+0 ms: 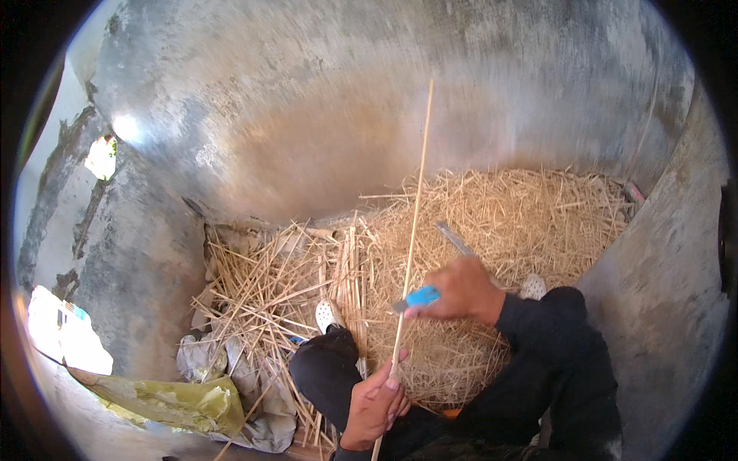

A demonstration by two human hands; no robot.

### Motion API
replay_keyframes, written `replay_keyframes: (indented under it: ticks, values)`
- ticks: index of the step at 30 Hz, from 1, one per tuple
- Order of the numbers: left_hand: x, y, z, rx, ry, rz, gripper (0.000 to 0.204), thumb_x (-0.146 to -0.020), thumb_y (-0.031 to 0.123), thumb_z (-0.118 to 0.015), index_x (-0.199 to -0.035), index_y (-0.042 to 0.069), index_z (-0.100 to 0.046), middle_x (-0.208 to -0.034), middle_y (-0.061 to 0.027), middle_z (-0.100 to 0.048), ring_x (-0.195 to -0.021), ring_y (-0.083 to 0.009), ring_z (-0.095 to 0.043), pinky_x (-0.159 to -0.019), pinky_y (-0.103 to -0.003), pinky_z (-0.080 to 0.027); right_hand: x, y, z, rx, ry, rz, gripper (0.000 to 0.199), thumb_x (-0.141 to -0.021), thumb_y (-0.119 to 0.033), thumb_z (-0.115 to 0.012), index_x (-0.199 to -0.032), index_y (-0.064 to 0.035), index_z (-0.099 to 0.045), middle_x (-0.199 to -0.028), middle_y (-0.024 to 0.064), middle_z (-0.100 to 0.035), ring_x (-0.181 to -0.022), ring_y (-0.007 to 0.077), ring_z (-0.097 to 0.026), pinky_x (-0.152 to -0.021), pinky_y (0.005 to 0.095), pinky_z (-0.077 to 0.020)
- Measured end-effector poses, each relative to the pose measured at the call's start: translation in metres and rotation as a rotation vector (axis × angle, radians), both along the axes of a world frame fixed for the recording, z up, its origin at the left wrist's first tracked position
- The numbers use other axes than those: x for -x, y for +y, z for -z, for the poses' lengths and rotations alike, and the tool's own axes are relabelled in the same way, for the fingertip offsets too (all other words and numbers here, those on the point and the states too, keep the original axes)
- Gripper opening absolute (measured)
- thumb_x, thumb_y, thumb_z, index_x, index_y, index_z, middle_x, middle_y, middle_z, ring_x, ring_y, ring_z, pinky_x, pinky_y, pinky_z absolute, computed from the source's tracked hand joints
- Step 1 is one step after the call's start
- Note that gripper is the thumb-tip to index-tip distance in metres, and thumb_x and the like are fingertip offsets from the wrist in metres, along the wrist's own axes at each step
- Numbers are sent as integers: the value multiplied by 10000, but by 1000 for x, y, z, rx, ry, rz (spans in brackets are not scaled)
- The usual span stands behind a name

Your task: The person sits on the floor and uses a knife to shave a long, thin wooden stick. They hold the stick with their left hand and repeatedly scrape the blade along its length to remove the outer layer, creating wood shavings that fall onto the floor.

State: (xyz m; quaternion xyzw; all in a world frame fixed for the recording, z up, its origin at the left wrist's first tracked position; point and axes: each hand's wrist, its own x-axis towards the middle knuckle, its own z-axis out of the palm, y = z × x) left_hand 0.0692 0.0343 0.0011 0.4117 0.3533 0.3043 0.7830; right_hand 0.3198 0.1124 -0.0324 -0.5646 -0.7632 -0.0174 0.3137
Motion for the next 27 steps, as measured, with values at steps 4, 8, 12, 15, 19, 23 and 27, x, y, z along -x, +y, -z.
replay_keyframes:
  ticks: [4,8,12,15,19,23,27]
  values:
    - [-2,0,2,-233,189,13,480,-1008,171,-433,-1433,-12,-306,-596,62,-366,-495,-24,-316,-491,-193,-287,0,2,-10,-5,-14,16,757,-709,-811,-509,-496,-86,-552,-412,73,-473,-366,232,-510,-398,366,-402]
    - [3,-4,-8,-306,340,105,456,-997,140,-455,-1417,-6,-352,-628,75,-388,-530,-8,-322,-482,-178,-254,-15,16,3,-30,-31,152,765,-727,-809,-494,-477,-86,-530,-411,77,-462,-353,226,-481,-404,375,-395]
    - [13,-15,-12,-185,270,98,446,-977,155,-496,-1385,-4,-413,-655,78,-406,-527,-15,-328,-479,-184,-230,-52,32,-14,138,50,271,830,-746,-851,-371,-548,-85,-622,-409,79,-486,-362,246,-508,-412,422,-425]
    - [17,-10,-1,-265,336,52,439,-976,141,-496,-1378,-17,-419,-649,77,-409,-532,-9,-319,-479,-187,-232,-6,8,7,-15,3,38,768,-776,-798,-429,-488,-98,-559,-411,85,-464,-370,234,-493,-413,374,-416]
    - [32,-17,5,-502,540,113,450,-968,127,-505,-1377,-34,-408,-667,72,-436,-564,-4,-324,-490,-182,-237,-15,24,13,58,-8,142,811,-768,-853,-326,-485,-128,-554,-394,7,-398,-347,144,-425,-375,335,-349]
    - [35,-14,-1,-551,583,172,450,-966,130,-510,-1368,-46,-414,-663,69,-446,-575,-3,-331,-488,-186,-243,-51,33,11,102,51,222,819,-793,-836,-300,-479,-120,-546,-395,8,-413,-349,143,-431,-359,330,-338]
    - [34,-13,10,-531,496,93,440,-967,131,-508,-1357,-55,-425,-638,64,-439,-563,-9,-334,-483,-195,-248,7,-7,7,8,48,-53,750,-785,-795,-418,-536,-113,-606,-415,66,-477,-390,212,-521,-442,379,-434]
